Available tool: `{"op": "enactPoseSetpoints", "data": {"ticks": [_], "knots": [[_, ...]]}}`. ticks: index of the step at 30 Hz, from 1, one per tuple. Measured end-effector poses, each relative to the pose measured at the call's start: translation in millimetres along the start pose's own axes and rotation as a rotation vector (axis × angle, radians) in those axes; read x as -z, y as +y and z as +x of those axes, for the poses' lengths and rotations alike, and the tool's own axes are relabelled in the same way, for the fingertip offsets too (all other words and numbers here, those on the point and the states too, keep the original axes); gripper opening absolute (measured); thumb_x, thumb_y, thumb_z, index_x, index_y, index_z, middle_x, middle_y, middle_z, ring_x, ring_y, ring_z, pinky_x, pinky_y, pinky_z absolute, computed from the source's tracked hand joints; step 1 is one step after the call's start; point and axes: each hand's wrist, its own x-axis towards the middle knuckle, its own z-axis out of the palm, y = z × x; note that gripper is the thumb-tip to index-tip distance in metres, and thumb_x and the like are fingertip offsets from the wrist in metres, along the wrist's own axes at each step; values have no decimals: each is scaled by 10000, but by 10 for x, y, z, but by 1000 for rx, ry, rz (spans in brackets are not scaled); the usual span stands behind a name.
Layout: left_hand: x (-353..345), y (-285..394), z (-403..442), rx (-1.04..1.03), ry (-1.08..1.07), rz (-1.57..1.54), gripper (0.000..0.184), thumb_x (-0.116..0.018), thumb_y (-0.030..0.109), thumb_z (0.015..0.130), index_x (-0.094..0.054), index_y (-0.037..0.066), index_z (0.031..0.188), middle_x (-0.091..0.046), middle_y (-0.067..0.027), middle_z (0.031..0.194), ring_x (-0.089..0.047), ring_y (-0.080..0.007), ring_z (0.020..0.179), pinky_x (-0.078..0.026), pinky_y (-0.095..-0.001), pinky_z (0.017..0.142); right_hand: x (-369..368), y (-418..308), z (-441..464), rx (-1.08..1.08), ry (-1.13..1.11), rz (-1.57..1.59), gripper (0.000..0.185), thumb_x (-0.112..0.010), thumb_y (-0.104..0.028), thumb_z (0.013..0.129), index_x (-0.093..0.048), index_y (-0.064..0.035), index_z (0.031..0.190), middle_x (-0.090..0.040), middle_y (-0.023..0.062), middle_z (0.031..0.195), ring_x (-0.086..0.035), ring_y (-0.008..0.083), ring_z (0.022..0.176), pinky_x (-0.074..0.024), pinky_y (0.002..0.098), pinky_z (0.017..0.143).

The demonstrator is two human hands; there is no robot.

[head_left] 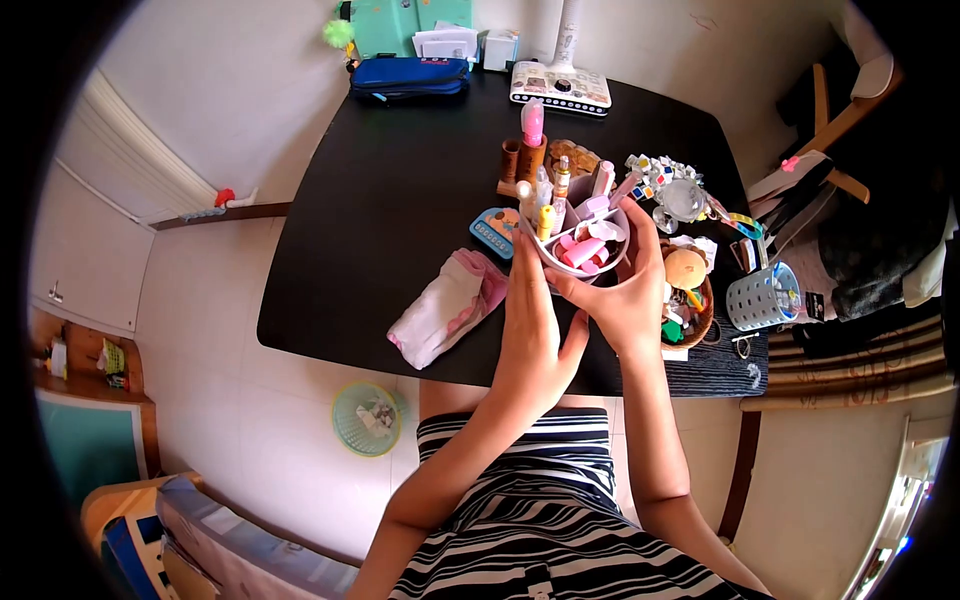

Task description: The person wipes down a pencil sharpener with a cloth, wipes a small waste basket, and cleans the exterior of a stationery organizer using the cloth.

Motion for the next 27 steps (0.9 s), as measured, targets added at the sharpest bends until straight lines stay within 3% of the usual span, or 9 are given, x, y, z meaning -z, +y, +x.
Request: {"op": "enactPoseSetpoints", "data": {"ticks": [3,7,10,11,14,18,20,23,27], "knots": [[195,78,-5,-1,53,53,1055,-726,-2,844,-8,-56,1616,-241,-352,1602,-333,-480,1474,-289,-511,1204,-134,-133,-26,35,-24,-41,1021,-963,-66,597,-414,71,1448,-604,194,1320,-643,233,1174,-530,364,1037],[560,104,7,7,128,96,1035,-744,-15,829,-73,-45,1616,-322,-339,1558,-440,-435,1414,-412,-459,1133,-482,-180,-7,105,-74,7,1015,-978,-95,600,-425,77,1435,-609,199,1297,-645,233,1165,-536,364,1025],[835,0,16,83,196,163,1006,-760,-14,806,-155,-38,1609,-415,-297,1519,-502,-395,1373,-425,-445,1119,-809,-167,25,174,-93,-43,1009,-993,-154,607,-441,102,1412,-646,201,1236,-666,233,1114,-544,363,1001],[954,-25,36,85,176,167,1021,-787,76,822,-133,-102,1586,-289,-385,1571,-361,-514,1447,-328,-505,1188,-938,-139,31,189,-80,-36,989,-985,-168,589,-469,103,1387,-653,221,1225,-676,264,1118,-544,372,995],[1227,-226,6,106,211,124,1061,-824,99,785,-155,-93,1587,-346,-362,1553,-419,-484,1422,-375,-494,1159,-1318,-80,29,210,-92,20,965,-978,-192,568,-506,110,1354,-665,247,1199,-702,318,1078,-555,387,967],[1479,-511,-112,139,257,133,1064,-842,95,772,-183,-76,1589,-402,-334,1531,-462,-444,1406,-393,-469,1148,-1704,1,-64,164,-130,16,934,-964,-184,593,-509,100,1357,-645,259,1233,-678,339,1137,-540,394,996],[1565,-599,-166,153,254,109,1063,-844,94,772,-186,-67,1591,-411,-323,1531,-467,-437,1404,-395,-466,1146,-1829,50,-120,191,-140,-26,988,-995,-154,604,-457,105,1391,-661,239,1216,-681,274,1117,-550,376,996],[1615,-713,-254,170,271,113,1060,-845,89,773,-191,-53,1595,-423,-310,1528,-472,-427,1403,-396,-463,1144,-1941,117,-185,177,-162,-31,972,-989,-136,608,-457,100,1387,-659,240,1214,-681,278,1117,-550,373,996],[1635,-823,-324,178,288,91,1039,-832,65,780,-200,-34,1599,-432,-296,1527,-478,-416,1400,-394,-452,1146,-2043,169,-264,163,-139,-2,915,-962,-140,591,-498,71,1351,-620,223,1233,-653,343,1118,-541,401,965]]}}
